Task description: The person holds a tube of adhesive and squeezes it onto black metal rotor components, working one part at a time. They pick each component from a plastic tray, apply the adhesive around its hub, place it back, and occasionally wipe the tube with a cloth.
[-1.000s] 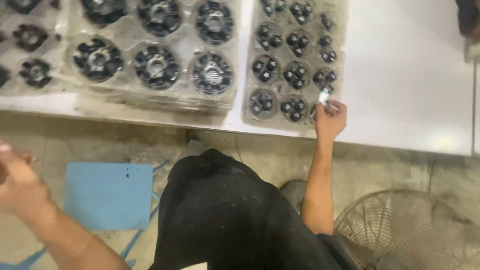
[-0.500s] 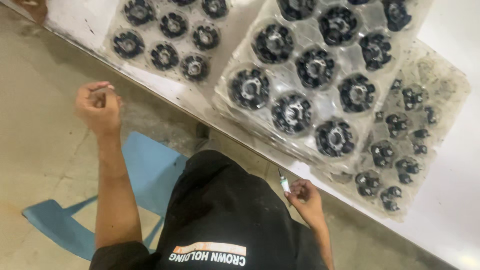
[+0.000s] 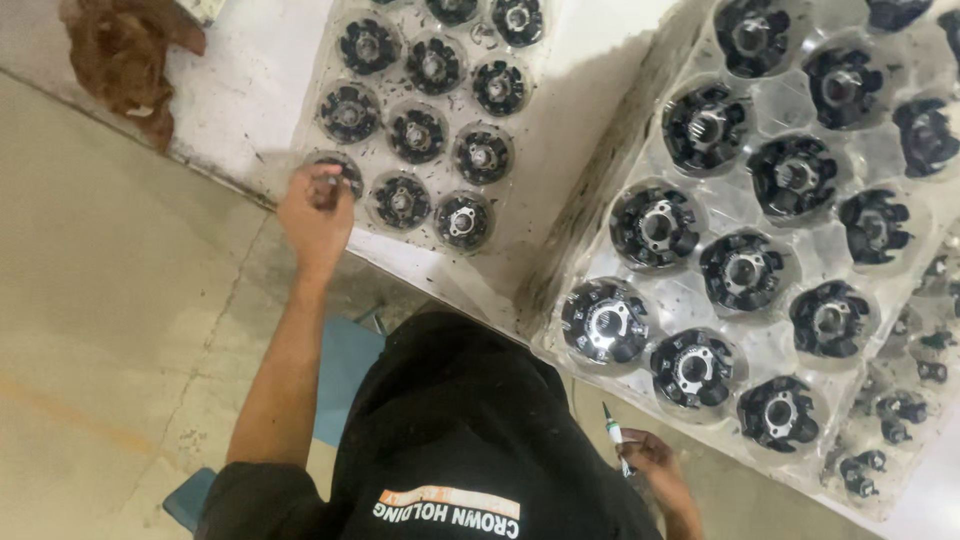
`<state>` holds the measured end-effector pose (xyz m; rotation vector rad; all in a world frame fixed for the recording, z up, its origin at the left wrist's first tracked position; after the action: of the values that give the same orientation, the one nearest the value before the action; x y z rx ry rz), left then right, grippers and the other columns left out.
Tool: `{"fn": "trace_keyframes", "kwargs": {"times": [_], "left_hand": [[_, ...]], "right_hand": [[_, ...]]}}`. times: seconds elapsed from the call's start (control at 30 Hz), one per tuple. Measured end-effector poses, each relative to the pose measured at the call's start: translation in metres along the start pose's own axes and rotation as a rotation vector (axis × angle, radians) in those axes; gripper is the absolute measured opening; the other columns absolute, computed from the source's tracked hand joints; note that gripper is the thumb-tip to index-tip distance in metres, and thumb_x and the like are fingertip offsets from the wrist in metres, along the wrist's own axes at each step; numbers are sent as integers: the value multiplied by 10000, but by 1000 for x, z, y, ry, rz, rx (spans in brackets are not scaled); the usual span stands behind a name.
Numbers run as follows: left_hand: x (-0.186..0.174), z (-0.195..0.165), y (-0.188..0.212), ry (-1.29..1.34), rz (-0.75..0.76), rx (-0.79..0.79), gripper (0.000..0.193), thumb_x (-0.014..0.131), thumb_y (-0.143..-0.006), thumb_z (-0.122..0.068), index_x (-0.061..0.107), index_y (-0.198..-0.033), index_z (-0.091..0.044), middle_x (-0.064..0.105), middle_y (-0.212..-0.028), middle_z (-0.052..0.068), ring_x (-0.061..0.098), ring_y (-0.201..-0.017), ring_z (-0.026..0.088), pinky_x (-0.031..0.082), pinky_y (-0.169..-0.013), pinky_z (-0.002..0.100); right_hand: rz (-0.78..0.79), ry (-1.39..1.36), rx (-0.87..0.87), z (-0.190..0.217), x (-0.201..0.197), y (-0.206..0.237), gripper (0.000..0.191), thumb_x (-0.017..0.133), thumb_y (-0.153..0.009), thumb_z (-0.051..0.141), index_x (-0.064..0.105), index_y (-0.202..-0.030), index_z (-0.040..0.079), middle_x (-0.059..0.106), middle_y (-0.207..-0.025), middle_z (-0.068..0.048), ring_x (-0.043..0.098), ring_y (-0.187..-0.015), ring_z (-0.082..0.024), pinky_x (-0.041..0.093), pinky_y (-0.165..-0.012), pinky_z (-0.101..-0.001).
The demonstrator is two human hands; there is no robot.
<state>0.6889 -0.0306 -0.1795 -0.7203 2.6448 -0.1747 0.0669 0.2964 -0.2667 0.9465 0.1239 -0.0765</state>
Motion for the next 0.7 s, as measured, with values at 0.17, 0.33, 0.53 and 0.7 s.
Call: {"fn": "trace_keyframes", "kwargs": {"times": [0.17,0.33,0.53,0.7], "left_hand": [[-21,-4,1,-79,-57,30,279,720,-912,-5,670,-1179,-68,706,-847,41,657,-662,104,535,-627,251],[-44,0,-43,-448,89,270,370,726,-891,14,694,-1245,-90,698,-1056,101,691,-777,214,558,-725,348],[-96,47,-157,-786,81,465,391,689,-913,44,790,-1228,-164,696,-1099,81,692,-918,244,565,-805,373],[-107,102,-217,-1099,235,787,431,695,-759,-15,813,-1101,-251,698,-1111,47,679,-1014,259,574,-856,369]], "right_hand": [[-1,-212,-13,-14,8,-30,447,750,-863,216,702,-1236,-25,737,-986,-96,677,-877,-201,511,-789,-362],[92,-167,-50,-31,31,-52,446,714,-838,151,687,-1240,-40,755,-1059,-104,670,-950,-194,489,-869,-337],[-49,-341,157,-68,75,-66,475,706,-821,-10,637,-1281,-107,711,-1180,-155,673,-1063,-226,492,-963,-351],[116,-287,16,-70,123,-103,479,705,-797,-14,647,-1260,-123,704,-1187,-183,691,-1038,-265,556,-861,-408]]}}
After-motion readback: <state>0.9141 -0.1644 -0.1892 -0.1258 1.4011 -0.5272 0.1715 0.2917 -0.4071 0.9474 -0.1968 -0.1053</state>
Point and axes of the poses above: each hand's wrist, its own y-axis away from the middle knuckle, its own x-axis out of the palm, z = x × y, the point moved 9 cm from there along -y, towards the middle knuckle
